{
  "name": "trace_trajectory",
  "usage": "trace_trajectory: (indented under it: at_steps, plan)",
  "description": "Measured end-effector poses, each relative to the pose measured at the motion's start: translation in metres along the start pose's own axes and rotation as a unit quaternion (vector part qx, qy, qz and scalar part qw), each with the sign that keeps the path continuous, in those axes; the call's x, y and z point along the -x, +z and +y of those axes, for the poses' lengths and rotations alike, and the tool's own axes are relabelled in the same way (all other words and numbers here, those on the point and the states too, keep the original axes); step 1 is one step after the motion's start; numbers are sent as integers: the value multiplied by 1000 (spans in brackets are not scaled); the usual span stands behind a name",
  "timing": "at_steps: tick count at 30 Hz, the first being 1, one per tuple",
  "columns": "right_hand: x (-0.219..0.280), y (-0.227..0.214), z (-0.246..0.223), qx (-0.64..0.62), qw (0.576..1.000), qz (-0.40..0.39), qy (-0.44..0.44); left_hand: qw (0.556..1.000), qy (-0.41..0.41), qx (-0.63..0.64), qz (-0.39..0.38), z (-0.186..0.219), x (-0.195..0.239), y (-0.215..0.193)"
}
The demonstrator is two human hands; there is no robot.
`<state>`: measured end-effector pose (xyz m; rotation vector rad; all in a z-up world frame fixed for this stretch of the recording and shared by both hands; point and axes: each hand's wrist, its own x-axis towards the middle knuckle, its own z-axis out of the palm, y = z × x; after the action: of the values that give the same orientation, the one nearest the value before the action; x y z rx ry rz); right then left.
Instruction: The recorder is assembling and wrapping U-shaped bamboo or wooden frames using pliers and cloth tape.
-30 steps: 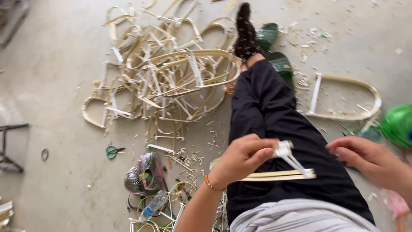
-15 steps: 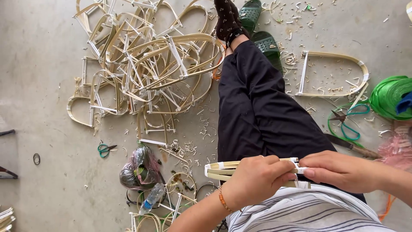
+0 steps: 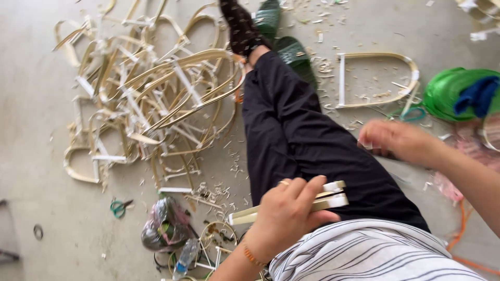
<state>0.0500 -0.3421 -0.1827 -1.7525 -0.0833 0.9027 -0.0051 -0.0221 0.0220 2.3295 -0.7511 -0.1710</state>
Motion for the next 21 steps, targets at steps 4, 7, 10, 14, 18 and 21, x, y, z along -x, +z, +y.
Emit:
trace_trajectory:
  at_steps: [4,7,10,14,18,21]
  plan:
    - [-12,-10,154,238,948,201,60,992,15,-124,-24,-16,2,13]
    - [-7,13,284,285,925,231,100,981,33,-192,14,-32,2,15]
    - [-12,22,319,304,899,289,124,957,24,-288,10,-68,14,8]
    - [-16,28,296,294,886,268,240,962,-225,-58,142,-111,35,-16]
    - [1,50,287,311,875,168,331,747,-500,413,148,-128,45,-1]
    - [13,59,304,290,885,279,234,636,-544,541,86,-130,54,33]
